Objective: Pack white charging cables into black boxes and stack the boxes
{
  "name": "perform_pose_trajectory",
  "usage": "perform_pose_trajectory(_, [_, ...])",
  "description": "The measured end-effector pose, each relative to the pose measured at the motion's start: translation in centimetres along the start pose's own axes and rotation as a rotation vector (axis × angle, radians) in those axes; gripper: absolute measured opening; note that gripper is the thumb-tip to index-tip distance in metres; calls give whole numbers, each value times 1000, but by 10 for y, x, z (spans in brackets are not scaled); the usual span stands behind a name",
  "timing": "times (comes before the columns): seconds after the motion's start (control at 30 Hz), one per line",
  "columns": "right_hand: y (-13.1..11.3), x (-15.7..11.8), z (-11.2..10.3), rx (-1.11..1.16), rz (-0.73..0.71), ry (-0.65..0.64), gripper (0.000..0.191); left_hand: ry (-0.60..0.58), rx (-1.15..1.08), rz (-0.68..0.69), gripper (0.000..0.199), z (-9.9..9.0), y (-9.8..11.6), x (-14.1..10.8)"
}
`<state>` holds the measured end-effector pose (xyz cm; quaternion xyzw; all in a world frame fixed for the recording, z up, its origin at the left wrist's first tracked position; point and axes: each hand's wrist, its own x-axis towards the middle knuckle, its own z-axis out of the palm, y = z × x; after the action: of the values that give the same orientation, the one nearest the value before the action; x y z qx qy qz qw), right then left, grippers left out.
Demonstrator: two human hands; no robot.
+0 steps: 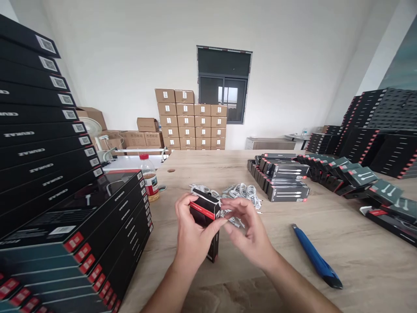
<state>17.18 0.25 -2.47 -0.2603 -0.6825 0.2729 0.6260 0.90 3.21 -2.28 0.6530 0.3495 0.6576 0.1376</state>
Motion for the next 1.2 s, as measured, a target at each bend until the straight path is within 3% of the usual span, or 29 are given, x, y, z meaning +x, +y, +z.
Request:
perform_pose_trajectory(0.07, [3,-4,2,-146,-86,-11,49,-47,-106,1,63,2,1,-3])
perform_pose_trajectory(0.2, [9,-6,2,-302,-147,27,51,-127,-278,-76,34,2,8,-7])
perform_pose_trajectory(0.37, [5,0,-6,-343,-185,26,38,-119,-197,-66,11,-6,9,0])
perform_pose_trajectory(0.5, [1,3,-7,-379,-221,76,25,-143,-202,-24,8,-12,9,5])
perform_pose_trajectory(0.57, [2,1,-5,-289,-190,120,22,-142,-262,-43,5,-14,12,6])
perform_pose_trajectory(0.63, [1,-1,-3,-152,-147,159,22,-133,-320,-71,16,-16,15,6])
perform_pose_trajectory(0.73, [-5,-2,-2,-45,-96,187,21,-204,-337,-31,22,-23,22,7])
perform_pose_trajectory(0.87, [-17,1,-6,-134,-75,146,19,-308,-255,74,18,-34,29,14])
perform_pose_trajectory(1.2, [-31,11,-14,-154,-44,-10,15,-351,-121,161,22,-45,30,20])
